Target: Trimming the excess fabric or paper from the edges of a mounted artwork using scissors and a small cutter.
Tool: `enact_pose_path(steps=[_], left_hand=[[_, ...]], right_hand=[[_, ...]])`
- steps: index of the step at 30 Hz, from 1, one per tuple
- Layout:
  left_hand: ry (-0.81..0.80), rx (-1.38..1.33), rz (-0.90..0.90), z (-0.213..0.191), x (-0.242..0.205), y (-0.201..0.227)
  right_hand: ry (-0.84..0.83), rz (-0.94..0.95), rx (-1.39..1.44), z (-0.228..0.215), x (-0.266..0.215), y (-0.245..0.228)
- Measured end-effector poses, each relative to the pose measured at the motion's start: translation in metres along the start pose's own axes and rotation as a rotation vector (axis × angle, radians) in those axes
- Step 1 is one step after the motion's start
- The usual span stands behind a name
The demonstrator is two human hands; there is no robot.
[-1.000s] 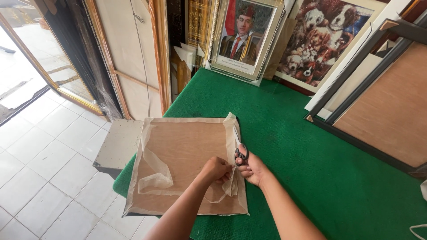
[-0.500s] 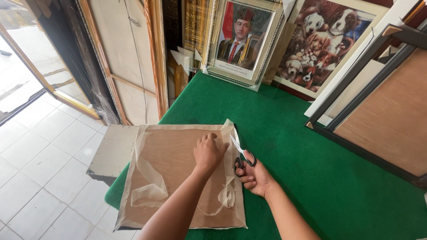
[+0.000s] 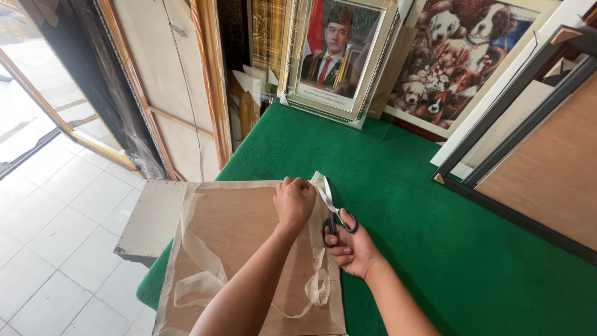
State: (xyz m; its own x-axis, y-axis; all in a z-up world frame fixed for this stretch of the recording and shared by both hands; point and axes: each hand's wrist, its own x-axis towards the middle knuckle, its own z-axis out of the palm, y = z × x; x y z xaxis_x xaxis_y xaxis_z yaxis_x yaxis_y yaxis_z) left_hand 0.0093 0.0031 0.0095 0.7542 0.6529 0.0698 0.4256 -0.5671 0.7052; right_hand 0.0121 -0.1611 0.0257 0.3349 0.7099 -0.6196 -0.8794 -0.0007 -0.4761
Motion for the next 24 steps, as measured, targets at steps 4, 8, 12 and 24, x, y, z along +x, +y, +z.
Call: enact_pose_path(steps=[4,8,12,24], left_hand=[[0.039,-0.089,-0.047,0.004,0.005,0.001],[-0.038,-0.181,-0.038,0.0,0.004,0.0],[-0.061,-0.245,-0.046,0.001,0.006,-0.002],[-0.099,-0.315,-0.065,0.005,0.014,-0.01]], right_hand=[[-0.043,0.012,0.112,-0.006,-0.001,0.008],[-0.051,0.03,0.138,-0.006,0.0,0.012],[-0.046,0.043,0.225,-0.007,-0.005,0.022],[-0.111,0.027,0.269,-0.002,0.002,0.016]])
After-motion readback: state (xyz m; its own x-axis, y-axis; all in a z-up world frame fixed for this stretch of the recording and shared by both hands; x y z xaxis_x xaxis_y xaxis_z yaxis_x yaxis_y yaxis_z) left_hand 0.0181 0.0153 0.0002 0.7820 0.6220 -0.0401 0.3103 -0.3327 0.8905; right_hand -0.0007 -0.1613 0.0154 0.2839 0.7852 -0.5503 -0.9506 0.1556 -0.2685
